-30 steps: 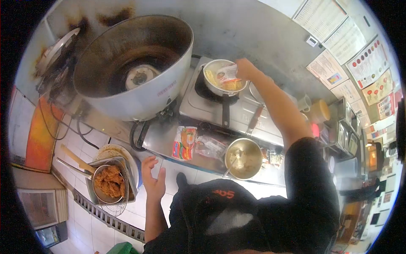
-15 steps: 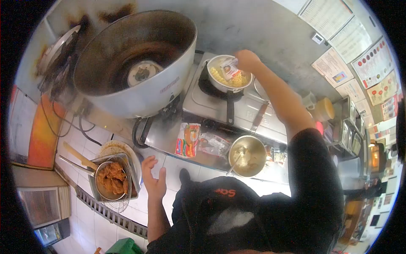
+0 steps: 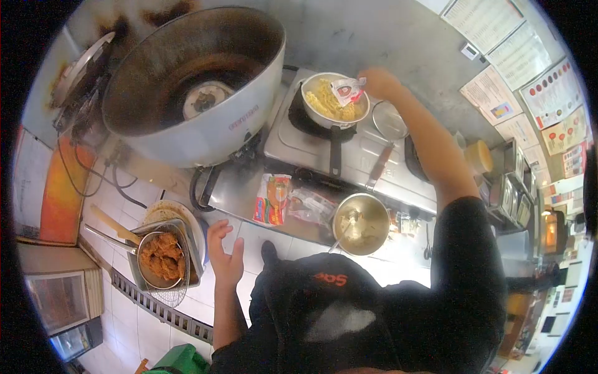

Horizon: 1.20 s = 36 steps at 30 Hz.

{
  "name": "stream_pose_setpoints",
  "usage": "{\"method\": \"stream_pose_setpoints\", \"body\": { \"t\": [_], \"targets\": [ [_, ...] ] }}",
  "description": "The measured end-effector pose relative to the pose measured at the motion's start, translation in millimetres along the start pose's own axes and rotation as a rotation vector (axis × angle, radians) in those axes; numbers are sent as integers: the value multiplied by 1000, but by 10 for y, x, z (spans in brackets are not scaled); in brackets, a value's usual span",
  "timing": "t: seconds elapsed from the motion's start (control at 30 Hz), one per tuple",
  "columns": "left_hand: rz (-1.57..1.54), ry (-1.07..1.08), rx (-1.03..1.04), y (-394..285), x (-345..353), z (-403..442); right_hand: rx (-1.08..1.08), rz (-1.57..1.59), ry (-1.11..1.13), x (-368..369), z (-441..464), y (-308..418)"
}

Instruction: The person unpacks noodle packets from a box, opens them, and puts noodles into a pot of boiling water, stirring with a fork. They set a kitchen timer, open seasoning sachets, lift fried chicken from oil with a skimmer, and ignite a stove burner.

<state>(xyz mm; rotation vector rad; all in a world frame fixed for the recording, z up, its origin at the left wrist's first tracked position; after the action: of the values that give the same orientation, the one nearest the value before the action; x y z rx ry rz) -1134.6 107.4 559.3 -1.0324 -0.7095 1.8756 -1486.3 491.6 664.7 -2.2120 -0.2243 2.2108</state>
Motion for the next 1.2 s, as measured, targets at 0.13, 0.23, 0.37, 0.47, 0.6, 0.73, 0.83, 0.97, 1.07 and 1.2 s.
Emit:
{"method": "stream_pose_setpoints", "body": {
  "t": [0.13,0.23,0.37,0.47,0.6,0.73,0.83,0.97,1.07,1.2],
  "targets": [
    [6,8,29,-45,46,14,70,40,-84,13,85,-241],
    [-10,18,23,-81,96,45,76,81,-85,-134,0,-334],
    [15,97,5,-78,145,58,217,234,-78,-197,-225,-554],
    [23,83,30,-27,199,23,235,383,-293,-238,-467,-695],
    [-43,129,-1,-36,343,11,229,479,-413,-396,-806,-609],
    [-37,204,21,-155,558,53,171,571,-490,-429,-1176,-542],
    [-10,321,-177,-93,818,-25,315,759,-692,-427,-1702,-767],
    [1,795,-228,-210,1680,-406,476,849,-906,-23,-2782,-1268],
    [-48,1001,-215,-341,2210,-683,645,739,-907,545,-3724,-1666],
    [-28,1088,-70,-280,2601,-893,1079,1234,-924,1799,-5086,-2605]
  ]
}}
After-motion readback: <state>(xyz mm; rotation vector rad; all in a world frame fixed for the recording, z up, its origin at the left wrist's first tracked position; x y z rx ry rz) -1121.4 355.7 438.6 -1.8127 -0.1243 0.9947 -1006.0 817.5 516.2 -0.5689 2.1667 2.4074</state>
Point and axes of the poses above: each hand's wrist, its own z-axis towards the middle knuckle, its own x-axis out of the palm, y = z × x, the point moved 10 cm from there along z, towards the middle knuckle, and after that the axes turned 12 degrees about x, right-handed, at the moved point
